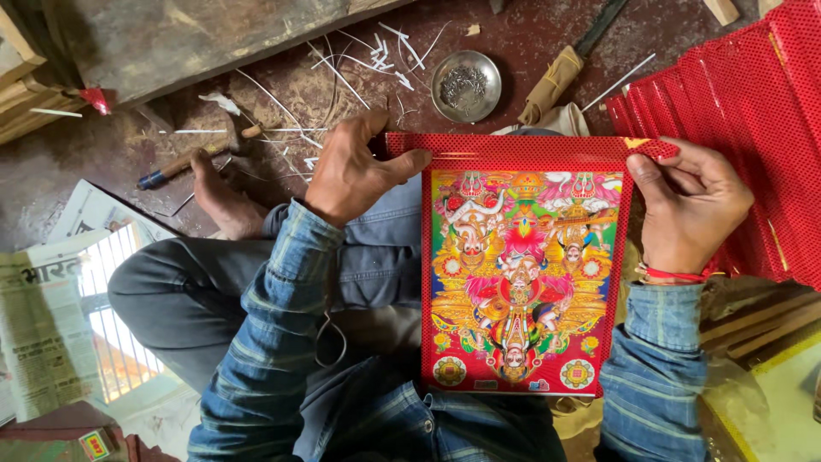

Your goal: The person sits on the floor and assembles deity pictures by wrapping red mesh around the edges. Using shears, the person cuts the mesh to size, folds it over the picture edges, and secures it with staples. The person handles multiple pictures one at a time, repeating the wrapping and stapling process.

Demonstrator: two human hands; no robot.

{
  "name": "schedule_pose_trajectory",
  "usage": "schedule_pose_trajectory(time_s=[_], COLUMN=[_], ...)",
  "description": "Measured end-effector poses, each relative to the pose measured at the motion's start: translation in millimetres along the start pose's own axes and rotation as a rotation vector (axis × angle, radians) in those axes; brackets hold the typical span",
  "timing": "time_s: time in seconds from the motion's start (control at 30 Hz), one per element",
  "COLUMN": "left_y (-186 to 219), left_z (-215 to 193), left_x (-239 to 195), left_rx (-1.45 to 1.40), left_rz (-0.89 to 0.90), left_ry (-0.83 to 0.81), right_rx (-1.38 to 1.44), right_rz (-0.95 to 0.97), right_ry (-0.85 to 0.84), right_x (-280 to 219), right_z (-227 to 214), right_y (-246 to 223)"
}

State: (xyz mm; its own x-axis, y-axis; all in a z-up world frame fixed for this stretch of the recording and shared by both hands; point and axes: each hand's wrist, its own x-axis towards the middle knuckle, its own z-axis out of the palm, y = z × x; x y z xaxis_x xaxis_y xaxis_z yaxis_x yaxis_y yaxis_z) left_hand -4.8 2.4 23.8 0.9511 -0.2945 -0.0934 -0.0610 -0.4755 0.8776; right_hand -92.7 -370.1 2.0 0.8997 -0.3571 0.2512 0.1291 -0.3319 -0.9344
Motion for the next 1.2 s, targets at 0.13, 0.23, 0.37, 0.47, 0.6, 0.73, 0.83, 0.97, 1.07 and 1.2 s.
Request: schedule_pose_trajectory(time_s=[0.13, 0.23, 0.37, 0.47, 0.6, 0.73, 0.83, 0.97, 1.07, 1.2], left_y=[-6.4, -12.1, -18.4, -20.5, -21.9, -22.4, -24.9, -32.7, -41.8, -53.1], left_z=[3.3, 5.6, 7.7, 9.1, 9.9, 10.3, 12.0, 11.0, 14.1, 19.2], left_x=[-0.1, -0.2, 0.8, 2.1, 3.3, 3.9, 4.0, 8.2, 10.9, 14.7], left_rx=[-0.11, -0.085, -0.025, -0.023, -0.075, -0.077, -0.141, -0.3, -0.38, -0.599], left_rz=[-0.029, -0.002, 0.048, 0.042, -0.041, -0.008, -0.047, -0.061, -0.093, -0.106], left_ry=[-0.016, -0.016, 0.001, 0.004, -0.028, -0.005, -0.039, -0.109, -0.158, -0.205], right_rx=[-0.01, -0.023, -0.022, -0.017, 0.004, -0.035, -0.023, -0.026, -0.04, -0.15], right_rz=[0.0, 0.003, 0.009, 0.013, 0.018, 0.048, 0.066, 0.08, 0.09, 0.073], right_ry=[0.009, 0.007, 0.005, 0.009, 0.015, 0.009, 0.005, 0.011, -0.002, 0.004], right_x=[0.3, 0.1, 0.3, 0.1, 0.7, 3.0, 2.4, 3.5, 5.6, 8.1], right_z=[0.6, 1.2, 1.3, 1.0, 0.2, -2.0, -4.0, -0.9, -0.9, -2.5], right_y=[-0.3, -1.4, -2.1, -0.1, 4.3, 6.9, 7.8, 6.8, 5.5, 3.8])
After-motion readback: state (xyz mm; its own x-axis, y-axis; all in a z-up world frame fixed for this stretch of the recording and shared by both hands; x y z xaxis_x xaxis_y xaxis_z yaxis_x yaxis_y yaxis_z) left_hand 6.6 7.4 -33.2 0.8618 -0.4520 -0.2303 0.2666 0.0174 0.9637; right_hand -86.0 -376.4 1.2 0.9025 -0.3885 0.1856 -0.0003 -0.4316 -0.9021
